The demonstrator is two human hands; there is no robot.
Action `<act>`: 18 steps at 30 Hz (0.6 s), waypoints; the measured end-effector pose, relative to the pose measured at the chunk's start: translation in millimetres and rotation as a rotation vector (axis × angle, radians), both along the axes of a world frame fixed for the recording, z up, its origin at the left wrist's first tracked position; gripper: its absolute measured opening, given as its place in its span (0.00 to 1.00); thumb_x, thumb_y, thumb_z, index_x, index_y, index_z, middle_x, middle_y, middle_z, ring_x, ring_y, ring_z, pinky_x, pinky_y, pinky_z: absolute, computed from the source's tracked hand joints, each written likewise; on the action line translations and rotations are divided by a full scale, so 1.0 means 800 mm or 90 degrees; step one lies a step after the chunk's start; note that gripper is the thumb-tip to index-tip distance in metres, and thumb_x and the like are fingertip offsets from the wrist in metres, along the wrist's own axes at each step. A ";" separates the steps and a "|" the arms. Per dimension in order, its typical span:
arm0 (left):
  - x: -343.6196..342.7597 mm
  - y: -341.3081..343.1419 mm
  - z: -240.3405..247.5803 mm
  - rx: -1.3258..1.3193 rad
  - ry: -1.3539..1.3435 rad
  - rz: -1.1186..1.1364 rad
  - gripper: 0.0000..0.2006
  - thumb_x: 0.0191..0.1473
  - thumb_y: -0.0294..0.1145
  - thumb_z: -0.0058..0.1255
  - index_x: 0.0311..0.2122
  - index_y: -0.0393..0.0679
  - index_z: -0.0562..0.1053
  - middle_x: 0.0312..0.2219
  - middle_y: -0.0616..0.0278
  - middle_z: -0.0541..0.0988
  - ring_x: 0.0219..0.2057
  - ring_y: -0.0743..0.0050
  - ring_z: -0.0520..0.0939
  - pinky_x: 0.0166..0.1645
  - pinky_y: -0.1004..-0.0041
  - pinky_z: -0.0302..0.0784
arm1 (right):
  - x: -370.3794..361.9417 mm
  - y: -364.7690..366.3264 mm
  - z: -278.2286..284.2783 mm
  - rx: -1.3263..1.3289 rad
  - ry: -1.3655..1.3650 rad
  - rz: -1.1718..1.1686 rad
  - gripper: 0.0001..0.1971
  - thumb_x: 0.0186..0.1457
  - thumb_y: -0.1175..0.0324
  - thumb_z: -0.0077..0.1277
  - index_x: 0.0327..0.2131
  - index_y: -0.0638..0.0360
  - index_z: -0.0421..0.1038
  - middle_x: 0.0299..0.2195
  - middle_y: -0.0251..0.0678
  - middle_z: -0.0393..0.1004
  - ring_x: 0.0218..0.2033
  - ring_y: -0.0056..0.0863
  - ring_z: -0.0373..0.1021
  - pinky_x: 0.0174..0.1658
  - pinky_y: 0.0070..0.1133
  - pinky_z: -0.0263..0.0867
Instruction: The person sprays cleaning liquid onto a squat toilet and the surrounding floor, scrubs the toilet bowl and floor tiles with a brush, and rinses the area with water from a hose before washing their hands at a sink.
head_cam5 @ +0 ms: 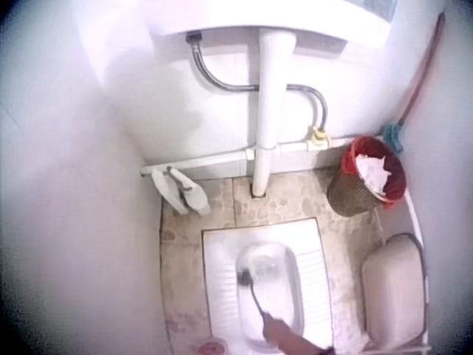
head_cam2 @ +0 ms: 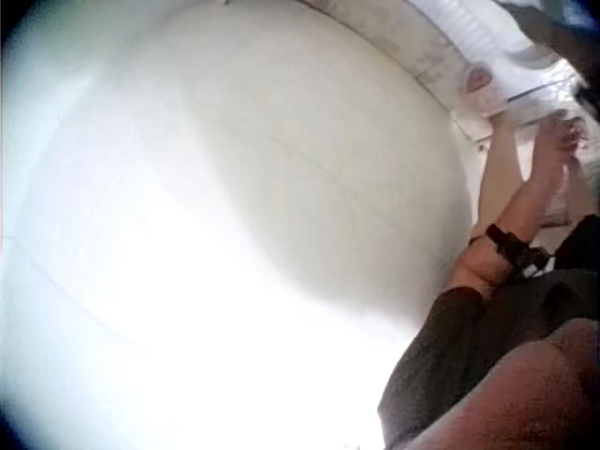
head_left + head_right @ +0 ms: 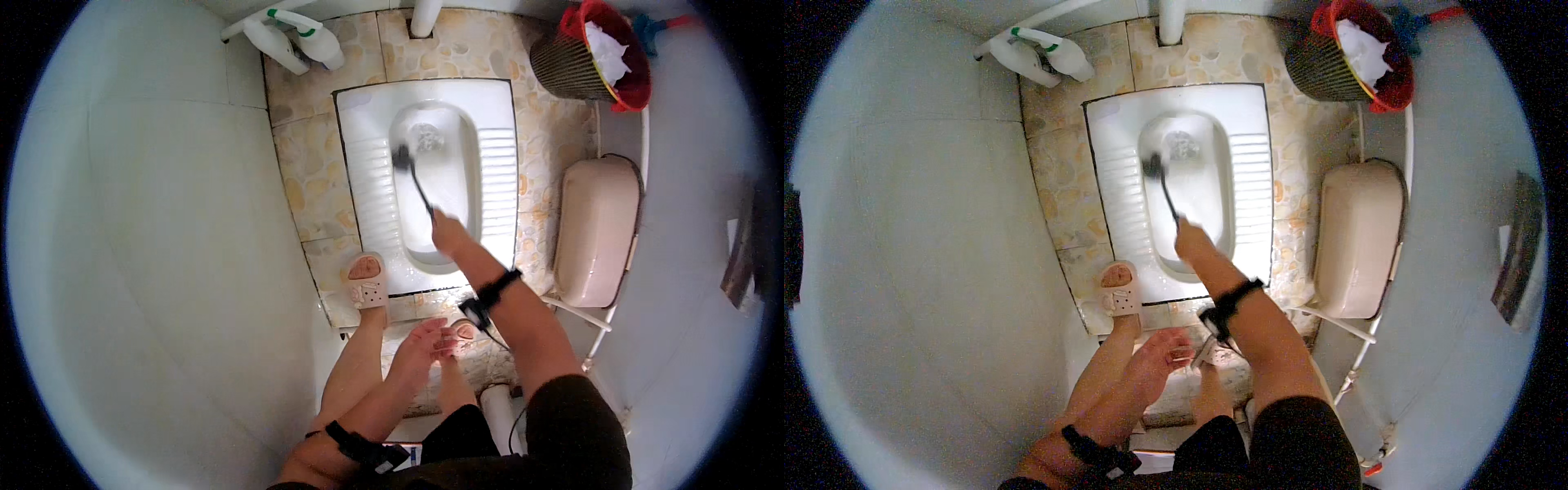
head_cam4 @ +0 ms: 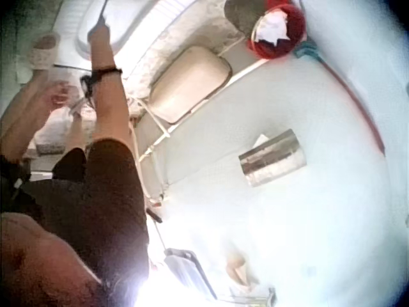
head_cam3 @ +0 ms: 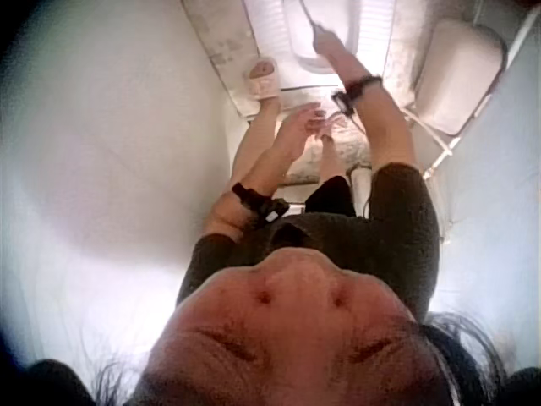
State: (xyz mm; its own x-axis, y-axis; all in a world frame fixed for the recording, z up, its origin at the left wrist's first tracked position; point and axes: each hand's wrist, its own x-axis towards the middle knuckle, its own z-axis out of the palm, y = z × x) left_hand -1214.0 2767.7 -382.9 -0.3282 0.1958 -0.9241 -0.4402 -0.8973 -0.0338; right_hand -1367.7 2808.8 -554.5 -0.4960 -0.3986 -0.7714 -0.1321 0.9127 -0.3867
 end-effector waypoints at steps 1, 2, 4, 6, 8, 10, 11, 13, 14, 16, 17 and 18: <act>-0.014 0.003 0.006 0.025 0.012 -0.011 0.12 0.44 0.32 0.39 0.36 0.40 0.62 0.30 0.59 0.68 0.31 0.71 0.70 0.36 0.75 0.64 | -0.030 -0.005 -0.037 -0.075 0.074 -0.027 0.12 0.43 0.72 0.30 0.34 0.65 0.56 0.24 0.50 0.65 0.27 0.45 0.63 0.29 0.32 0.60; -0.018 0.003 0.009 0.038 0.010 -0.015 0.11 0.44 0.31 0.39 0.35 0.41 0.62 0.30 0.60 0.68 0.31 0.71 0.70 0.35 0.75 0.64 | -0.054 -0.021 -0.055 -0.157 0.167 -0.021 0.10 0.42 0.72 0.31 0.30 0.64 0.57 0.24 0.46 0.66 0.26 0.45 0.63 0.28 0.31 0.60; -0.016 0.008 0.002 0.025 -0.006 -0.028 0.10 0.45 0.30 0.37 0.36 0.41 0.62 0.30 0.61 0.68 0.29 0.73 0.70 0.34 0.77 0.64 | -0.029 -0.012 -0.122 -0.113 0.123 -0.007 0.11 0.42 0.72 0.30 0.33 0.65 0.56 0.24 0.48 0.65 0.27 0.46 0.62 0.30 0.32 0.59; 0.002 -0.007 -0.003 -0.024 -0.040 -0.016 0.10 0.46 0.29 0.34 0.36 0.41 0.62 0.29 0.63 0.68 0.28 0.76 0.70 0.33 0.79 0.64 | 0.055 -0.022 -0.041 -0.038 -0.067 -0.077 0.17 0.43 0.71 0.29 0.40 0.67 0.51 0.28 0.55 0.63 0.31 0.47 0.61 0.35 0.33 0.57; 0.006 0.002 0.004 0.114 -0.150 -0.127 0.09 0.44 0.31 0.38 0.33 0.41 0.63 0.29 0.62 0.68 0.32 0.72 0.69 0.35 0.74 0.64 | 0.099 0.055 0.002 0.002 -0.114 0.043 0.21 0.44 0.73 0.26 0.45 0.67 0.44 0.29 0.58 0.62 0.32 0.46 0.62 0.35 0.31 0.58; -0.012 0.003 0.009 0.016 -0.082 -0.104 0.09 0.44 0.31 0.38 0.33 0.41 0.63 0.29 0.62 0.68 0.31 0.71 0.69 0.35 0.75 0.64 | 0.103 0.121 0.019 0.087 -0.199 0.080 0.21 0.44 0.74 0.25 0.46 0.65 0.42 0.28 0.56 0.63 0.29 0.43 0.63 0.33 0.29 0.59; -0.020 0.000 0.007 -0.082 -0.009 -0.083 0.09 0.44 0.31 0.38 0.33 0.41 0.63 0.28 0.63 0.68 0.31 0.71 0.69 0.35 0.75 0.64 | 0.098 0.144 0.021 0.174 -0.281 0.112 0.21 0.45 0.75 0.23 0.47 0.64 0.41 0.27 0.55 0.64 0.27 0.40 0.65 0.31 0.28 0.60; -0.019 0.000 -0.001 -0.186 -0.011 -0.118 0.09 0.45 0.31 0.37 0.33 0.41 0.62 0.28 0.62 0.68 0.30 0.72 0.69 0.35 0.74 0.64 | 0.027 0.153 -0.011 0.138 -0.044 0.121 0.20 0.46 0.71 0.24 0.46 0.62 0.43 0.24 0.52 0.65 0.25 0.39 0.65 0.29 0.29 0.61; -0.019 -0.003 0.000 -0.112 -0.043 -0.080 0.09 0.45 0.31 0.36 0.33 0.41 0.62 0.28 0.62 0.68 0.30 0.72 0.70 0.35 0.74 0.64 | 0.006 0.155 -0.032 0.110 0.047 0.122 0.19 0.47 0.69 0.25 0.45 0.62 0.45 0.23 0.51 0.66 0.25 0.39 0.65 0.29 0.30 0.61; -0.013 0.000 -0.001 -0.031 -0.073 -0.038 0.09 0.45 0.31 0.36 0.33 0.41 0.62 0.28 0.61 0.68 0.29 0.72 0.70 0.34 0.74 0.64 | -0.082 0.096 -0.034 0.154 0.021 -0.027 0.19 0.48 0.67 0.24 0.45 0.62 0.47 0.23 0.51 0.66 0.26 0.42 0.65 0.28 0.29 0.61; -0.013 0.001 0.000 -0.036 -0.059 -0.039 0.08 0.45 0.30 0.35 0.32 0.40 0.62 0.27 0.61 0.68 0.29 0.72 0.70 0.34 0.75 0.65 | -0.083 0.075 -0.026 0.161 -0.035 -0.080 0.20 0.48 0.67 0.24 0.45 0.63 0.47 0.24 0.52 0.66 0.26 0.42 0.65 0.28 0.29 0.62; -0.014 0.000 0.001 -0.039 -0.043 -0.040 0.08 0.46 0.30 0.35 0.32 0.40 0.63 0.27 0.61 0.68 0.29 0.72 0.70 0.33 0.75 0.65 | -0.036 0.073 -0.050 0.163 0.017 -0.001 0.20 0.47 0.68 0.24 0.46 0.63 0.46 0.23 0.51 0.66 0.25 0.41 0.65 0.27 0.29 0.62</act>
